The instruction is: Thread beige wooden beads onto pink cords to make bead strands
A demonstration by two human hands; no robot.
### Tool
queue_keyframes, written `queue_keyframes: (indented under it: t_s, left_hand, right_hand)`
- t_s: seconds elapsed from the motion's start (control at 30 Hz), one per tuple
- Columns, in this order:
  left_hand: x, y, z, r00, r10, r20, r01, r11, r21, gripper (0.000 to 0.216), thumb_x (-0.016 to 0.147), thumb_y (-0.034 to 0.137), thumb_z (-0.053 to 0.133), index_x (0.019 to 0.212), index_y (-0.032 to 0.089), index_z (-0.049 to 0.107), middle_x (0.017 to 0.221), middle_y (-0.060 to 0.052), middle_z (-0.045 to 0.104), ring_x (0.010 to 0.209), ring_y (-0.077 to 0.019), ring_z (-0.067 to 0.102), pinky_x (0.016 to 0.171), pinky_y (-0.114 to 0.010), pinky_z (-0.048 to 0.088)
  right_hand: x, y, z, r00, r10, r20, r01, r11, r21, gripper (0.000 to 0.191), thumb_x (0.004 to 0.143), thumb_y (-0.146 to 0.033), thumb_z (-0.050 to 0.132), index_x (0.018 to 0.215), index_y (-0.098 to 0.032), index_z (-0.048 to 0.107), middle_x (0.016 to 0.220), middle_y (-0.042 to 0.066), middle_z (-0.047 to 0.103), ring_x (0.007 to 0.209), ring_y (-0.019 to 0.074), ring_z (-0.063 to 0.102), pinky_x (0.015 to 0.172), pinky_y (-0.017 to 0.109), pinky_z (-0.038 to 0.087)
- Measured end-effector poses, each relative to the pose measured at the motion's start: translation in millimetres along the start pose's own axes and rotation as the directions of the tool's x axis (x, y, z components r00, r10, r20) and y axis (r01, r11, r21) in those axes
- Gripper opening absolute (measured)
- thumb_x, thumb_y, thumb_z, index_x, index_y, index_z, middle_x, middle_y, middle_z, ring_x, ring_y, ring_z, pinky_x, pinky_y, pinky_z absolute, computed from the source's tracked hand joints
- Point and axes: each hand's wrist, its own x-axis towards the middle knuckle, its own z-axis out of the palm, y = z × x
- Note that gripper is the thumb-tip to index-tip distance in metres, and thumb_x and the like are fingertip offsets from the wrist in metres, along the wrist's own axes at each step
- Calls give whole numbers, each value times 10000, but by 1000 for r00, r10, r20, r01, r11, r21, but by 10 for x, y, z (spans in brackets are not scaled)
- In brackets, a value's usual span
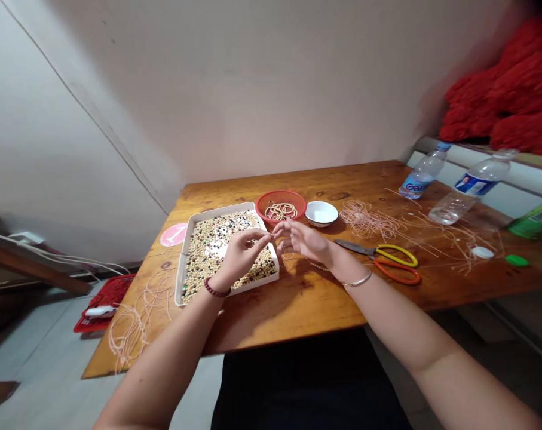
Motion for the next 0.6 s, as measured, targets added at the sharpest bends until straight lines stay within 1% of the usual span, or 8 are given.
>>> queue_keyframes:
  t_s: [0.03,0.1,0.17,0.2,0.33,0.47,0.5,0.6]
  left_hand:
    - [0,-5,12,999,24,-43,-21,997,74,270,840,434,584,859,190,699,872,-64,704,788,-170,630,659,-267,477]
    - [0,-27,32,992,62,-113,-40,981,192,262,849,428,573,880,200,700,906,-58,707,814,-176,632,659,-264,470]
    - [1,-58,42,986,79,-145,-41,968,248,262,858,422,562,903,204,698,914,-55,709,821,-177,634,663,-263,467]
    - [3,-76,42,984,76,-158,-33,965,260,266,862,421,554,917,202,695,911,-56,709,820,-178,636,662,-263,468]
    - [30,-154,12,973,10,-231,60,954,293,299,873,433,525,932,184,680,896,-65,705,825,-189,637,649,-272,467]
    - [70,-207,-26,958,-69,-278,143,957,254,305,841,444,560,848,161,671,909,-86,694,860,-204,623,738,-314,476]
    - [73,-211,-26,960,-100,-260,154,968,198,303,834,444,570,832,156,664,889,-87,693,836,-197,623,754,-321,477]
    - [56,-202,11,979,-202,-26,198,976,-92,287,808,429,606,893,155,616,839,-77,683,767,-169,630,692,-291,488]
  right_hand:
    - [14,49,38,1000,16,-13,-16,1000,-21,356,851,-541,481,914,-203,576,790,21,613,549,101,523,507,234,418]
    - [42,142,102,997,36,-67,-40,998,-47,316,847,-509,515,868,-197,560,633,-33,508,406,53,334,389,190,267]
    - [60,205,148,994,34,-106,-41,997,-60,310,837,-488,544,782,-184,537,533,-73,349,389,44,188,369,189,135]
    - [64,219,162,993,23,-113,-29,998,-49,311,829,-479,560,747,-182,520,521,-82,292,400,47,158,375,193,108]
    - [51,162,134,989,-26,-148,43,993,110,296,820,-435,590,722,-200,437,567,-77,265,437,58,149,393,193,149]
    - [46,76,39,980,-23,-197,69,971,228,269,830,-398,582,744,-202,419,604,-72,305,442,58,131,389,192,154]
    - [49,75,31,978,-20,-205,69,969,237,277,819,-413,593,754,-201,427,609,-74,318,440,54,116,384,193,129]
    - [57,127,76,971,-26,-238,64,986,154,311,773,-464,642,819,-203,478,593,-83,341,432,46,126,383,203,78]
